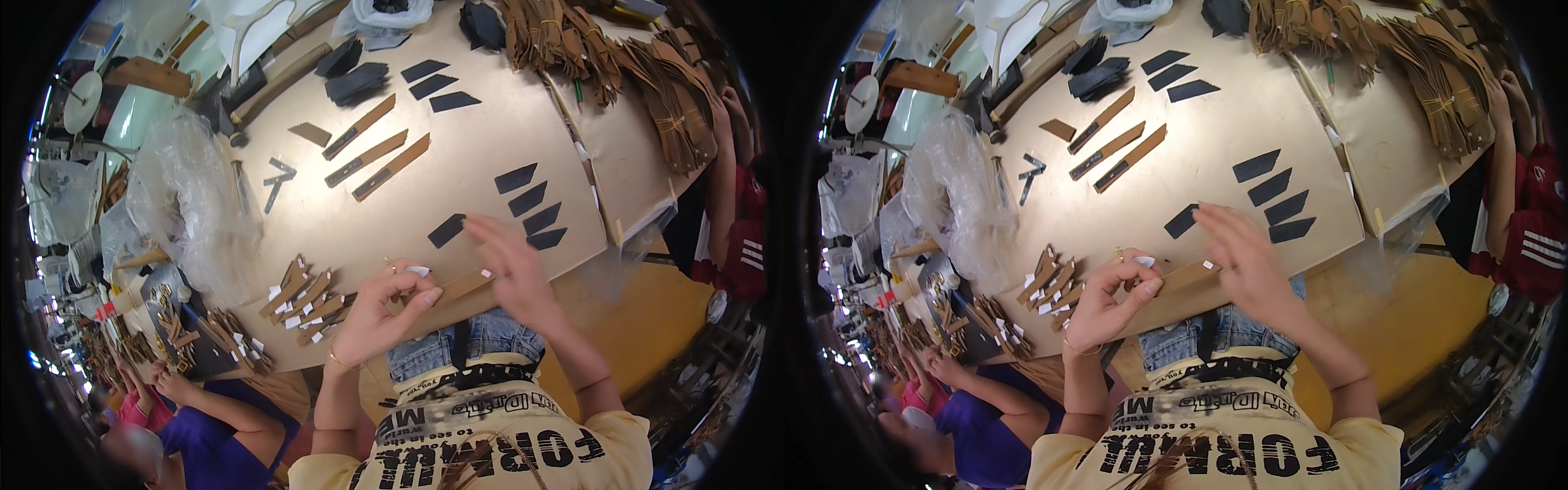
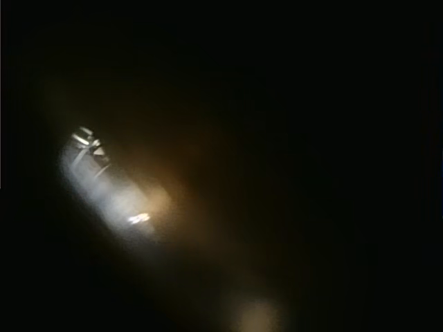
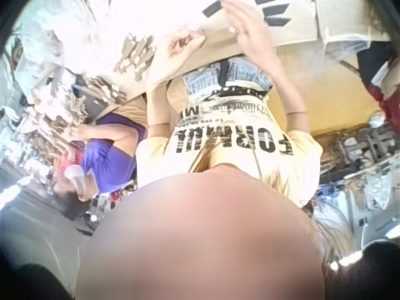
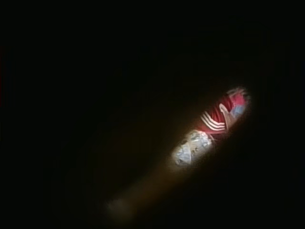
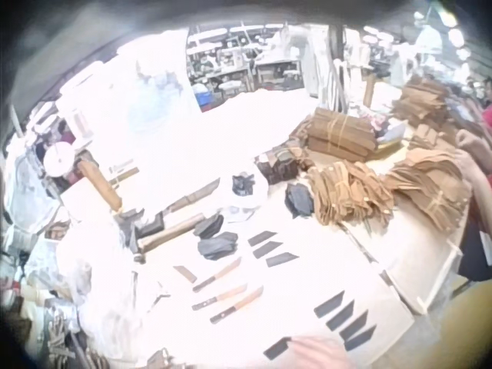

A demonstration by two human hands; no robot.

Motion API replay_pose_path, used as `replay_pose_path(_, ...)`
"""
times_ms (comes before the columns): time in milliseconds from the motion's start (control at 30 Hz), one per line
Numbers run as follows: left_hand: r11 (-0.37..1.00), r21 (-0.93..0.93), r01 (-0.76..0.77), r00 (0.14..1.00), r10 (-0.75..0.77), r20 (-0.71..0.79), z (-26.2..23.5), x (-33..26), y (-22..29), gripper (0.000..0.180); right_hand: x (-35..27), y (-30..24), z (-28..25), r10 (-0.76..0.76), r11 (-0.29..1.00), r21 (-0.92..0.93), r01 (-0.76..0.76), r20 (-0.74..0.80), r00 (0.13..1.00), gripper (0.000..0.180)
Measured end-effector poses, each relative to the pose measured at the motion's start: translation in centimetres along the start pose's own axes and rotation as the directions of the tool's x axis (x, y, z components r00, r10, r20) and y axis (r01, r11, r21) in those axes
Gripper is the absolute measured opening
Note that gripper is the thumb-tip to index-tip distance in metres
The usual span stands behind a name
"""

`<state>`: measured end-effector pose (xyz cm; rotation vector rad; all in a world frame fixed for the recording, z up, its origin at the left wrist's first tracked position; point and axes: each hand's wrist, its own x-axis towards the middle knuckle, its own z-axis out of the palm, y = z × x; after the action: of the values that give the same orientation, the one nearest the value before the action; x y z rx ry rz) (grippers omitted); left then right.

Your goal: The person assembles small craft components by hand at a workbench. They pick up dark triangular pieces and light rectangular pieces, attach small white tabs to the rectangular pieces, and stack the finished units. The person also gathers a bundle of completed parts and holds them together.

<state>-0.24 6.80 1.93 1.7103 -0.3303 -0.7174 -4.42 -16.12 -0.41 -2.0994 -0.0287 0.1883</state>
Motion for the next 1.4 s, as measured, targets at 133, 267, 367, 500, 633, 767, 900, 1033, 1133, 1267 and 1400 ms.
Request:
replay_pose_path(133, 0.996, -0.075, 0.052, 0.998, -0.053, -0.019, 1.6, 0.5, -0.6, 0.014, 0.3, -0.1, -1.6, 0.147, 0.640, 0.726, -0.250, 0.204, 0.968, 0.035)
replay_pose_path(267, 0.957, -0.179, 0.230, 0.973, -0.233, 0.004, 2.2, 1.0, -1.4, 0.020, 0.2, -0.9, -1.1, 0.114, 0.834, 0.520, -0.181, 0.158, 0.981, 0.043)
replay_pose_path(367, 0.940, -0.250, 0.234, 0.967, -0.252, -0.041, 2.1, 0.9, -1.9, 0.023, 1.2, -0.7, -1.1, 0.114, 0.892, 0.431, -0.138, 0.080, 0.990, 0.036)
replay_pose_path(500, 0.923, -0.338, 0.186, 0.941, -0.266, -0.208, 1.7, 0.8, -2.5, 0.020, 2.5, -0.2, -0.7, 0.081, 0.971, 0.231, -0.060, -0.079, 0.994, 0.025)
replay_pose_path(633, 0.970, -0.138, 0.202, 0.892, -0.240, -0.384, 1.8, 0.9, -2.9, 0.017, 3.1, 0.2, 0.1, 0.082, 0.980, 0.187, -0.061, -0.106, 0.991, 0.022)
replay_pose_path(767, 0.982, 0.027, 0.186, 0.887, -0.156, -0.436, 2.1, 1.0, -2.7, 0.017, 3.3, 0.1, 0.4, 0.063, 0.980, 0.192, -0.046, -0.088, 0.994, 0.018)
replay_pose_path(900, 0.988, 0.155, 0.004, 0.880, 0.070, -0.469, 2.1, 1.0, -2.6, 0.016, 2.6, -0.4, -0.6, 0.070, 0.905, 0.412, -0.104, 0.097, 0.993, 0.015)
replay_pose_path(1033, 0.989, 0.111, -0.099, 0.957, 0.125, -0.260, 1.6, 0.7, -3.0, 0.019, 2.5, -0.4, -0.9, 0.062, 0.859, 0.502, -0.102, 0.097, 0.993, 0.014)
replay_pose_path(1133, 0.997, 0.082, -0.001, 0.972, 0.020, -0.236, 1.8, 0.9, -3.3, 0.024, 3.0, -0.2, -0.4, 0.056, 0.896, 0.440, -0.059, 0.020, 0.998, 0.015)
replay_pose_path(1267, 0.960, -0.140, 0.242, 0.899, -0.276, -0.339, 2.5, 0.6, -2.8, 0.027, 3.3, -0.3, 0.2, 0.005, 0.990, 0.141, 0.008, -0.091, 0.996, 0.016)
replay_pose_path(1400, 0.908, 0.203, 0.367, 0.864, -0.252, -0.436, 2.3, 1.4, -2.3, 0.029, 3.7, -0.3, 0.4, 0.031, 0.992, 0.126, -0.019, -0.097, 0.995, 0.018)
